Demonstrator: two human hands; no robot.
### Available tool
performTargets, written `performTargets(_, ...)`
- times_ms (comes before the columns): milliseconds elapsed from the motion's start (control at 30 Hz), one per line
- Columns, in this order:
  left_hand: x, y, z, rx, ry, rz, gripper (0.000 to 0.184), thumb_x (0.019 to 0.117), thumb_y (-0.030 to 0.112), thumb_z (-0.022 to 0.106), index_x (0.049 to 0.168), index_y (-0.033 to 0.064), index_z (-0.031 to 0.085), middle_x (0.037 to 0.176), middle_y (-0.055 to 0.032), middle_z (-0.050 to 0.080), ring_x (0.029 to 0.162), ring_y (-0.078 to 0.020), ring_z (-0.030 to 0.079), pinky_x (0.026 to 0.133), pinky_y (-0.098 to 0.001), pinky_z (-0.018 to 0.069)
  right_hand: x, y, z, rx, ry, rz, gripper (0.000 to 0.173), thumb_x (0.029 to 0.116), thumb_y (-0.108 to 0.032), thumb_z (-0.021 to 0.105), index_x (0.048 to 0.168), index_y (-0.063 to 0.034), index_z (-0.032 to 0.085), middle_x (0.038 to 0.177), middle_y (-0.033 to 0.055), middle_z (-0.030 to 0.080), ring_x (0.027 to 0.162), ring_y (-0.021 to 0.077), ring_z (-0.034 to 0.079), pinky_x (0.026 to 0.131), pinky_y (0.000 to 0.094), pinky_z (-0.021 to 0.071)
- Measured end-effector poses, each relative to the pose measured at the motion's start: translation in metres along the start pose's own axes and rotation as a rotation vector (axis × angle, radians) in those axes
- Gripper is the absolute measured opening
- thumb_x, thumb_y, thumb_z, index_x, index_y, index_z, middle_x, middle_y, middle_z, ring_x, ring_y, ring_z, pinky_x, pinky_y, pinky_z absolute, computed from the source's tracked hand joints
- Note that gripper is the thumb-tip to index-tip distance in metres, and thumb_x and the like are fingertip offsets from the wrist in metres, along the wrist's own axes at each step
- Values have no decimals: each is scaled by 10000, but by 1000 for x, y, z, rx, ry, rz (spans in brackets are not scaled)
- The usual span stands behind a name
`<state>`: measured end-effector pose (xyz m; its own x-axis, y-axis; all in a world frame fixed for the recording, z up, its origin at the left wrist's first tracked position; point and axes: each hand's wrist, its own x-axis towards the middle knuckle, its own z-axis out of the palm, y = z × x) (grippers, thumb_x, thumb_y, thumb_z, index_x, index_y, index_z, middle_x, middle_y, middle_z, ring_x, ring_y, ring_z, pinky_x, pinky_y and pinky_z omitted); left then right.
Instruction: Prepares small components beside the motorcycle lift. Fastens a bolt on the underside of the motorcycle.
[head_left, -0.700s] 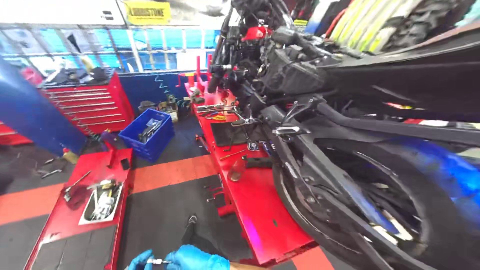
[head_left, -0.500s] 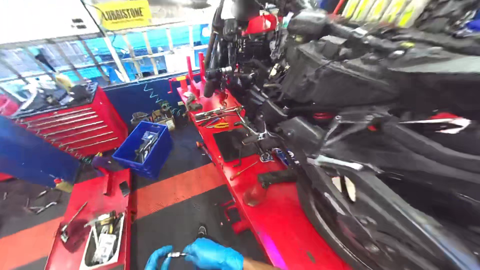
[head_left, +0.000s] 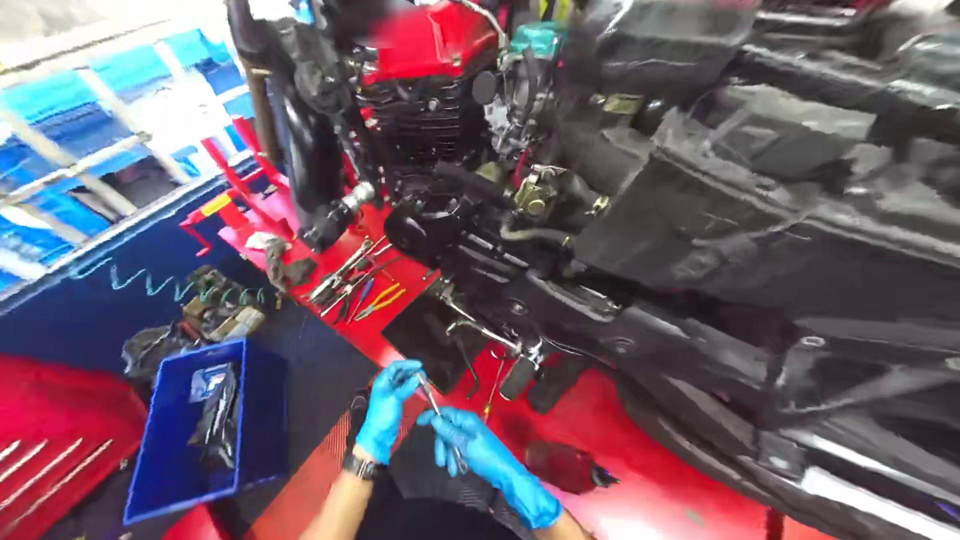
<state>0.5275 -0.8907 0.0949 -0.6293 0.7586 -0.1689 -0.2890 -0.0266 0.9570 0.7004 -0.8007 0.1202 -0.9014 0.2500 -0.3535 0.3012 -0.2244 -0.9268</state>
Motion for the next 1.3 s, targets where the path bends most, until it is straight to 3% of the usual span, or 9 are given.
performTargets(167,163,38,-7,120,-357,-43,263,966,21,633,1220,-46,650,1064,-115,725,976,-164,691,893,-338,580,102,-39,4,397,472,-146,418,1102,-206,333,1226,-18,685,580,-17,569,427,44,469,408,207,421)
performTargets(300,224,57,-7,200,-557,-135,237,989,73,621,1199,-25,672,1062,-101,717,963,-157,684,896,-343,576,136,-80,13,378,643,-97,379,1109,-200,367,1214,-9,677,614,19,594,450,83,515,420,236,457)
performTargets(467,228,84,-12,121,-872,-189,194,968,43,610,1136,-30,675,1013,-95,718,907,-164,688,842,-348,594,150,-72,15,-169,813,16,259,1045,-259,561,1090,-101,761,1021,27,715,947,116,669,883,334,560)
performTargets(567,209,93,-15,247,-1040,167,136,955,58,676,1071,-3,715,1084,-87,714,1034,-157,684,942,-343,586,146,-65,23,-226,969,90,215,990,-220,631,1030,-62,771,1055,77,721,1018,180,675,939,410,555)
performTargets(633,198,91,-20,371,-1108,505,134,987,175,672,1047,79,744,1089,-54,729,1135,-172,652,1044,-382,520,140,-66,31,248,975,-45,237,1008,-74,497,1097,-24,712,879,14,722,764,87,671,720,285,580)
performTargets(767,180,94,-31,611,-1239,865,150,1005,254,652,1079,170,752,1113,-18,728,1208,-215,629,1090,-427,487,133,-78,44,906,840,-255,372,1076,-217,396,1343,-93,625,1118,75,724,951,154,700,809,347,601)
performTargets(967,181,200,-88,648,-1025,1053,245,1039,328,593,1226,198,685,1172,21,725,1233,-142,623,1123,-355,465,135,-97,56,305,1004,-39,559,1036,-100,507,1576,-99,361,891,39,720,490,72,521,425,220,438)
performTargets(1100,225,252,-131,772,-740,1078,267,1034,397,567,1226,241,667,1202,60,708,1255,-140,606,1114,-372,466,144,-108,64,-252,1326,148,352,1070,-253,486,1335,-108,668,741,-9,674,581,87,606,569,296,548)
performTargets(1300,272,231,-137,698,-880,1011,321,1029,455,561,1178,220,721,1152,29,744,1251,-164,620,1183,-447,398,163,-130,52,-409,1313,390,361,1050,-266,449,1204,-105,733,785,55,706,681,187,672,685,435,566)
